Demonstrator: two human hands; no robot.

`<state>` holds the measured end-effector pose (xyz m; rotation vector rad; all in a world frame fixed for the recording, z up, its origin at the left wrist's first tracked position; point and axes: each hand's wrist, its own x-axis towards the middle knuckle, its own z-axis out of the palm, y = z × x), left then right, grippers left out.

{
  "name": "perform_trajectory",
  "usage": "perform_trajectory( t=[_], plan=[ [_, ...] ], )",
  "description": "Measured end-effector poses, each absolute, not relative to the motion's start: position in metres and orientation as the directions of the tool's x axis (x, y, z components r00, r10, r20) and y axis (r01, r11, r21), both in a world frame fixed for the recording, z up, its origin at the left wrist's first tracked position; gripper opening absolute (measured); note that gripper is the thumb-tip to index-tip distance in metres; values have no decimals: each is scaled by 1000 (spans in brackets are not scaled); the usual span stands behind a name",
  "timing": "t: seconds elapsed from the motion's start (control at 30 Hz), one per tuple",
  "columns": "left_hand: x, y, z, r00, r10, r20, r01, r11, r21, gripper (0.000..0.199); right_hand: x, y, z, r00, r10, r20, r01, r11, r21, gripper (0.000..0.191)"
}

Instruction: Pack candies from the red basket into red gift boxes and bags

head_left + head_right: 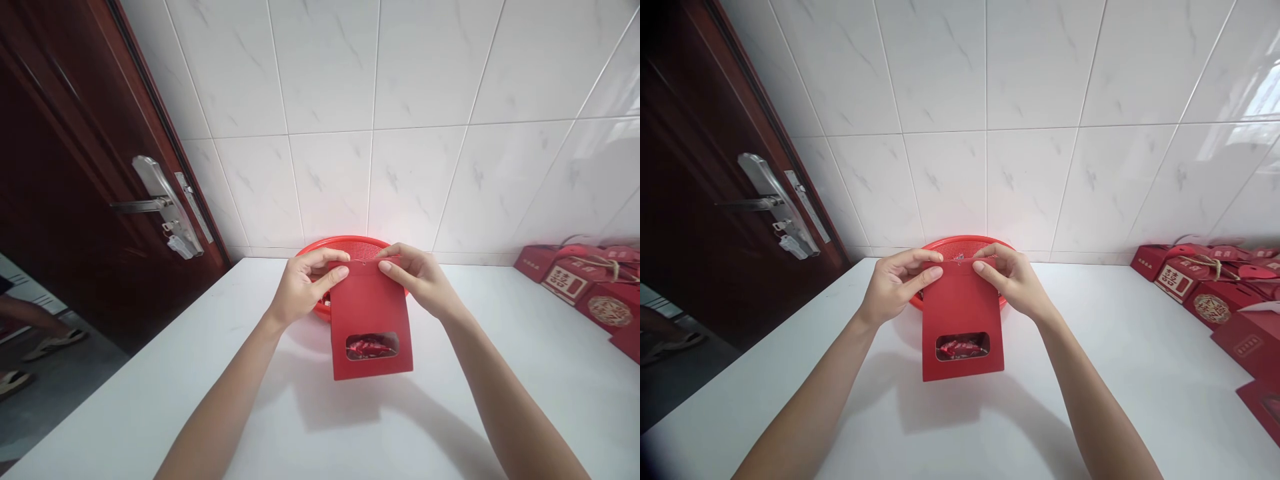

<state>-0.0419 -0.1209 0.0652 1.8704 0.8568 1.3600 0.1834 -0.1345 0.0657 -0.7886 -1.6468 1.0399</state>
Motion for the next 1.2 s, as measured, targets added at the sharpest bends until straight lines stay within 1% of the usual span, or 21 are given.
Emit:
perform_trajectory(
  t=[0.07, 0.17, 0.3, 0.37, 0.4, 0.47, 0.57, 0.63, 0.67, 0.73, 0.83, 0.93, 1.0, 1.07, 1.13, 1.2],
  plan=[
    [-41, -121, 64, 212, 798, 564, 127, -594, 794, 21, 186, -135, 67, -333, 862, 381, 6, 407, -914, 33],
    [-39, -123, 63, 209, 794, 571, 145, -603, 785, 24, 190, -134, 68, -341, 852, 397, 2, 424, -906, 32],
    [-36, -126, 62, 273, 820, 502, 162, -554, 817, 42, 200, -135, 72, -328, 843, 427, 27, 460, -887, 30],
    [-34, -128, 61, 297, 807, 509, 151, -567, 810, 49, 210, -137, 76, -305, 847, 436, 65, 475, -877, 30],
    [-33, -129, 61, 306, 791, 530, 141, -589, 796, 48, 217, -139, 77, -272, 851, 449, 81, 485, -871, 30],
    [-29, -132, 60, 314, 744, 590, 116, -647, 754, 42, 234, -144, 80, -159, 859, 487, 84, 503, -860, 30],
    [-17, -140, 56, 342, 670, 660, 77, -719, 690, 23, 262, -154, 78, 45, 863, 503, 26, 503, -864, 29],
    [-4, -149, 49, 407, 589, 698, 49, -777, 628, 11, 281, -161, 72, 146, 874, 463, 1, 468, -884, 31],
    [4, -154, 44, 461, 533, 709, 18, -805, 593, 8, 290, -165, 67, 185, 881, 436, -3, 444, -896, 33],
    [20, -165, 28, 582, 399, 709, -86, -837, 541, 11, 307, -175, 55, 242, 894, 378, -14, 393, -919, 38],
    [38, -181, -8, 734, 241, 635, -216, -804, 554, 15, 328, -198, 34, 339, 896, 287, -41, 319, -947, 43],
    [46, -195, -51, 831, 216, 513, -195, -751, 631, 17, 345, -228, 16, 471, 853, 223, -56, 281, -958, 43],
    [44, -201, -76, 892, 233, 387, -123, -699, 705, 20, 353, -248, 5, 538, 822, 186, -62, 259, -964, 42],
    [41, -206, -92, 908, 300, 292, -41, -631, 774, 20, 358, -263, -6, 588, 794, 153, -63, 234, -970, 40],
    [38, -209, -99, 903, 356, 242, 6, -571, 821, 20, 361, -273, -15, 641, 752, 152, -54, 242, -969, 37],
    [36, -210, -100, 897, 382, 224, 14, -530, 848, 20, 361, -279, -22, 698, 690, 192, -21, 287, -958, 32]
  ],
)
